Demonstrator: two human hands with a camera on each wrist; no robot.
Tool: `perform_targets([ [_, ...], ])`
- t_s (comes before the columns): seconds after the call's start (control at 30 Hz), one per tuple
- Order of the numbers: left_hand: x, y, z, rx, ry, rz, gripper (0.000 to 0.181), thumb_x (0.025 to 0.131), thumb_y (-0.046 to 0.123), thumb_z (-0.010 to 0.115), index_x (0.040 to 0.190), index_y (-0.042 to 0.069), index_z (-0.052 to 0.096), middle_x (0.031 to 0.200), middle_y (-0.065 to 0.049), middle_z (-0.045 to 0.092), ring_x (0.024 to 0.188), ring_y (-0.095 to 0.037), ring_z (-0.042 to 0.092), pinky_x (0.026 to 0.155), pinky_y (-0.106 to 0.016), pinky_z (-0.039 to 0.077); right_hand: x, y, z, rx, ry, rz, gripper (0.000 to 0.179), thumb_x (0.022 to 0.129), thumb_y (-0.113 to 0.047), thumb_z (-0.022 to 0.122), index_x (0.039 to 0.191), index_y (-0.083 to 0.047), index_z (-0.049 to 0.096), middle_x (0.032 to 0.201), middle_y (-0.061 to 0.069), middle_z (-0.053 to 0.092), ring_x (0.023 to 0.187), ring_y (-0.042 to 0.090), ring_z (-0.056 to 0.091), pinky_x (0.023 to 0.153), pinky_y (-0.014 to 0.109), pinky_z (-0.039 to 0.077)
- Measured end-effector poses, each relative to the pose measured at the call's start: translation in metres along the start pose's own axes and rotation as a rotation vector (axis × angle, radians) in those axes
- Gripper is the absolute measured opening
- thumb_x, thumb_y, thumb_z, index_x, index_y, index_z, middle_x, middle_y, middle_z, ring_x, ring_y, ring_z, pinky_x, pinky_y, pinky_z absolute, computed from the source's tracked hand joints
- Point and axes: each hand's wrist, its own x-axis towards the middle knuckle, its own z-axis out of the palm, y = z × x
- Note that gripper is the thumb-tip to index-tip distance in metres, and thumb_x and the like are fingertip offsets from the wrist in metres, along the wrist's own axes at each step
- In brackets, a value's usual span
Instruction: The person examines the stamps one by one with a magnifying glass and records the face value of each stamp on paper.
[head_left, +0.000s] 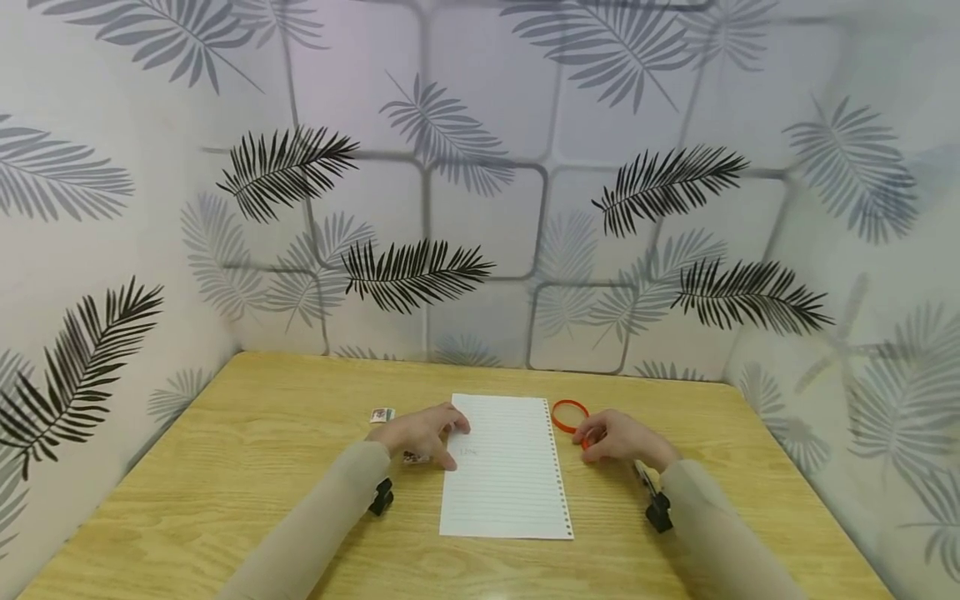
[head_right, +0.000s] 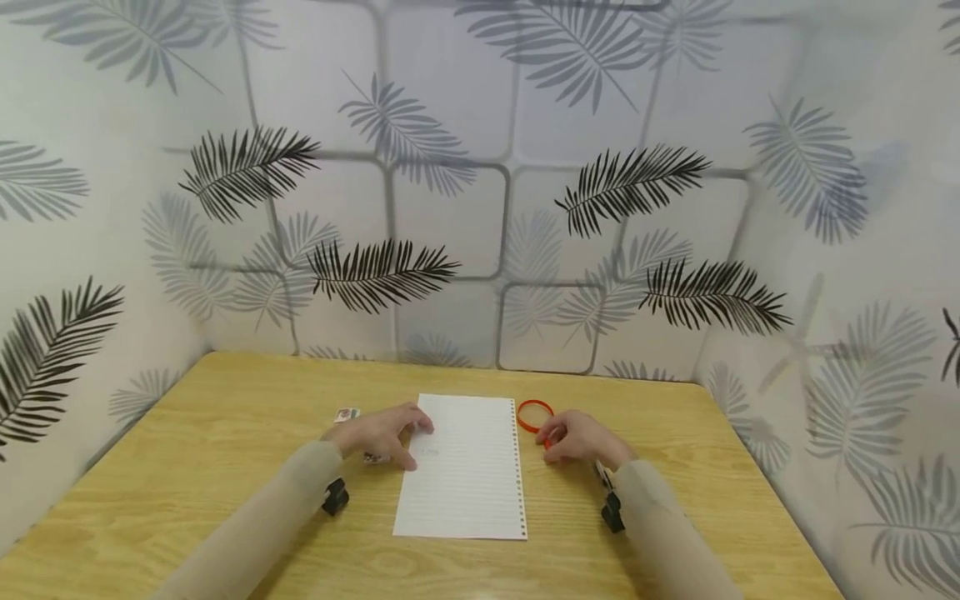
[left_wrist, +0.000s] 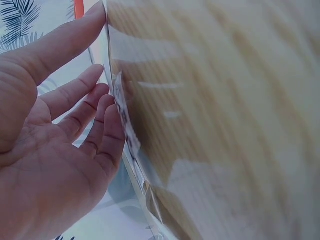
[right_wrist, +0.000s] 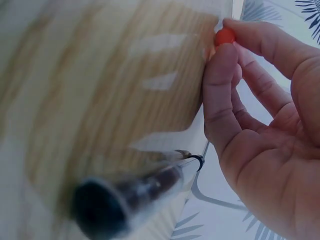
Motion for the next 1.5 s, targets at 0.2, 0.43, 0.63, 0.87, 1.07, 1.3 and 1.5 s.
perform_targets([
  [0.2, 0.001, -0.002, 0.0, 0.013, 0.001, 0.001, 0.053, 0.079, 0.011, 0.082, 0.127, 0.012, 0.058, 0.131, -0.002, 0.047, 0.124, -0.026, 0.045, 0.102, -0.043, 0.041, 0.001, 0.0, 0.002, -0.012, 0.016, 0.036, 0.03, 0.077, 0.003, 0.069, 0.107, -0.004, 0.069, 0.071, 0.001, 0.059, 0.06, 0.01, 0.048, 0.055, 0.024, 0.042],
  [0.43, 0.001, -0.003, 0.0, 0.015, 0.005, -0.001, 0.054, 0.079, 0.012, 0.082, 0.128, 0.012, 0.058, 0.131, -0.002, 0.047, 0.124, -0.026, 0.046, 0.102, -0.043, 0.042, 0.001, 0.002, -0.001, 0.035, 0.032, 0.046, 0.035, 0.08, 0.0, 0.065, 0.115, -0.004, 0.069, 0.078, 0.007, 0.067, 0.065, 0.013, 0.055, 0.06, 0.029, 0.049],
  [0.63, 0.0, -0.004, 0.001, 0.02, 0.007, 0.007, 0.054, 0.079, 0.013, 0.082, 0.127, 0.012, 0.059, 0.131, -0.003, 0.047, 0.124, -0.027, 0.046, 0.102, -0.044, 0.042, -0.001, 0.008, -0.002, 0.146, 0.02, 0.023, 0.029, 0.089, -0.003, 0.065, 0.118, 0.003, 0.067, 0.083, 0.012, 0.071, 0.071, 0.016, 0.064, 0.064, 0.031, 0.056],
  [0.87, 0.0, -0.006, -0.002, 0.019, 0.033, 0.028, 0.057, 0.077, 0.012, 0.084, 0.128, 0.011, 0.058, 0.126, -0.003, 0.054, 0.112, -0.024, 0.051, 0.094, -0.041, 0.045, 0.001, 0.003, 0.004, 0.236, 0.097, 0.036, 0.027, 0.095, -0.003, 0.06, 0.121, 0.007, 0.06, 0.093, 0.021, 0.071, 0.077, 0.021, 0.069, 0.069, 0.035, 0.058],
  [1.07, -0.004, -0.007, -0.017, -0.02, 0.093, 0.073, 0.047, 0.084, 0.008, 0.076, 0.128, 0.007, 0.059, 0.126, -0.01, 0.059, 0.109, -0.025, 0.056, 0.09, -0.039, 0.049, 0.005, -0.007, 0.005, 0.273, 0.115, 0.02, 0.027, 0.094, -0.001, 0.061, 0.118, 0.01, 0.056, 0.094, 0.024, 0.071, 0.079, 0.021, 0.07, 0.07, 0.034, 0.059],
  [1.3, -0.01, -0.018, -0.028, -0.032, 0.178, 0.092, 0.035, 0.087, 0.003, 0.068, 0.121, 0.0, 0.063, 0.119, -0.015, 0.063, 0.105, -0.026, 0.061, 0.093, -0.04, 0.05, 0.015, -0.017, 0.012, 0.263, 0.099, -0.01, 0.029, 0.093, -0.002, 0.064, 0.12, 0.006, 0.056, 0.093, 0.023, 0.072, 0.079, 0.023, 0.071, 0.073, 0.038, 0.059],
  [1.5, -0.01, -0.025, -0.03, -0.035, 0.213, 0.043, 0.031, 0.088, 0.005, 0.068, 0.12, 0.002, 0.065, 0.117, -0.012, 0.065, 0.104, -0.023, 0.061, 0.091, -0.04, 0.051, 0.027, -0.026, 0.02, 0.235, 0.079, -0.026, 0.031, 0.092, -0.003, 0.066, 0.122, 0.004, 0.06, 0.099, 0.022, 0.072, 0.08, 0.021, 0.071, 0.074, 0.037, 0.059],
])
